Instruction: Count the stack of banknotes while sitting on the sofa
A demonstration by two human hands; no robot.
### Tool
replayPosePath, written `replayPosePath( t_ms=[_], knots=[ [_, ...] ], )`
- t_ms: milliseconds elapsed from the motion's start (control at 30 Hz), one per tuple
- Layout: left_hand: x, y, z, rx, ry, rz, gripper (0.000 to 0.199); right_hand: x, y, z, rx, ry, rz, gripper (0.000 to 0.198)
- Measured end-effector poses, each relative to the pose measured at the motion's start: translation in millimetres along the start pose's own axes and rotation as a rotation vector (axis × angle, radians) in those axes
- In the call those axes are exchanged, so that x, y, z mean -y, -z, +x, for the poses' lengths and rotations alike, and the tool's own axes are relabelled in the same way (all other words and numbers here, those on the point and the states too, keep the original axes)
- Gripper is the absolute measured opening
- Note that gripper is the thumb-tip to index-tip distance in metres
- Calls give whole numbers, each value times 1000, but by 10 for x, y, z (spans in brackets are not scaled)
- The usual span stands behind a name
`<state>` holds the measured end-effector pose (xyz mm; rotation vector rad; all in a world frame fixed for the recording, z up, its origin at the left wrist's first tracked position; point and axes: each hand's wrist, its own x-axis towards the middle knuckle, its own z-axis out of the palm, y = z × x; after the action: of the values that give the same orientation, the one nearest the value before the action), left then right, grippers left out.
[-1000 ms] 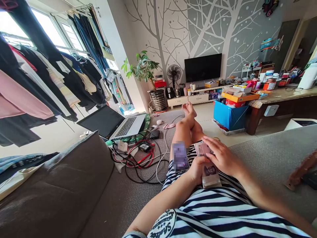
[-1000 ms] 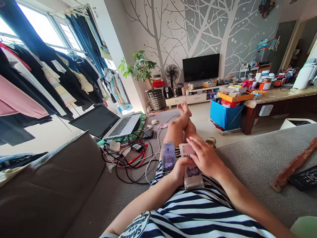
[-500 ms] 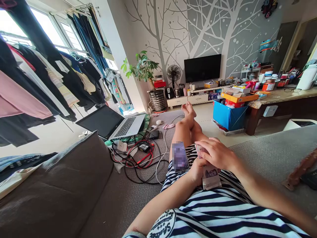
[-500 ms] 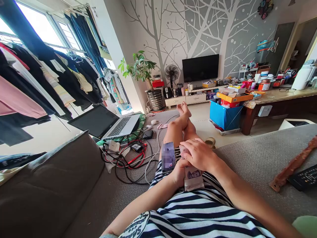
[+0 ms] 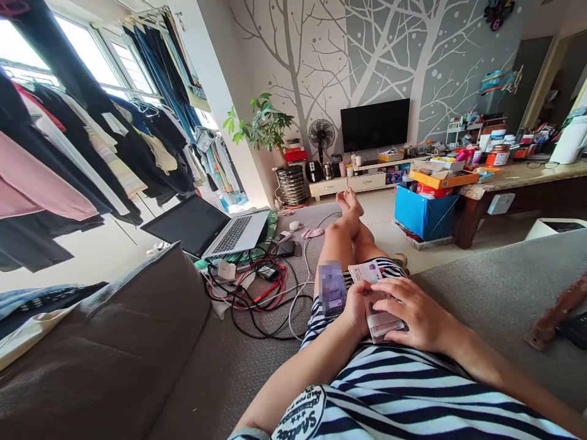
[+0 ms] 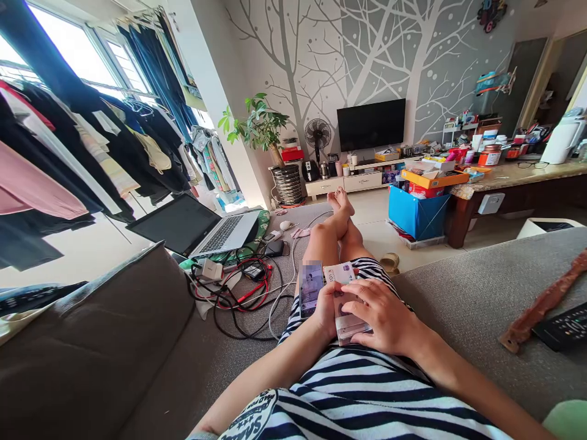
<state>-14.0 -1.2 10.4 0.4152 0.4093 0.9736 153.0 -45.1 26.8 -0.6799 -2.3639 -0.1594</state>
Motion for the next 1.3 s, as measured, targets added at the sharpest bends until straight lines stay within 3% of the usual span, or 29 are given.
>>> replayPosePath(
  t_ms=[400, 633, 1300],
  knots=[
    [-26, -105, -81, -13, 45, -11, 35, -49, -43, -6, -53, 23, -4, 35],
    [-23, -126, -82, -12, 1, -15, 42, -49, -84, -27, -88, 43, -42, 31],
    [-11, -76, -52, -51, -34, -59, 51, -87, -197, -107, -55, 88, -118, 28]
  ],
)
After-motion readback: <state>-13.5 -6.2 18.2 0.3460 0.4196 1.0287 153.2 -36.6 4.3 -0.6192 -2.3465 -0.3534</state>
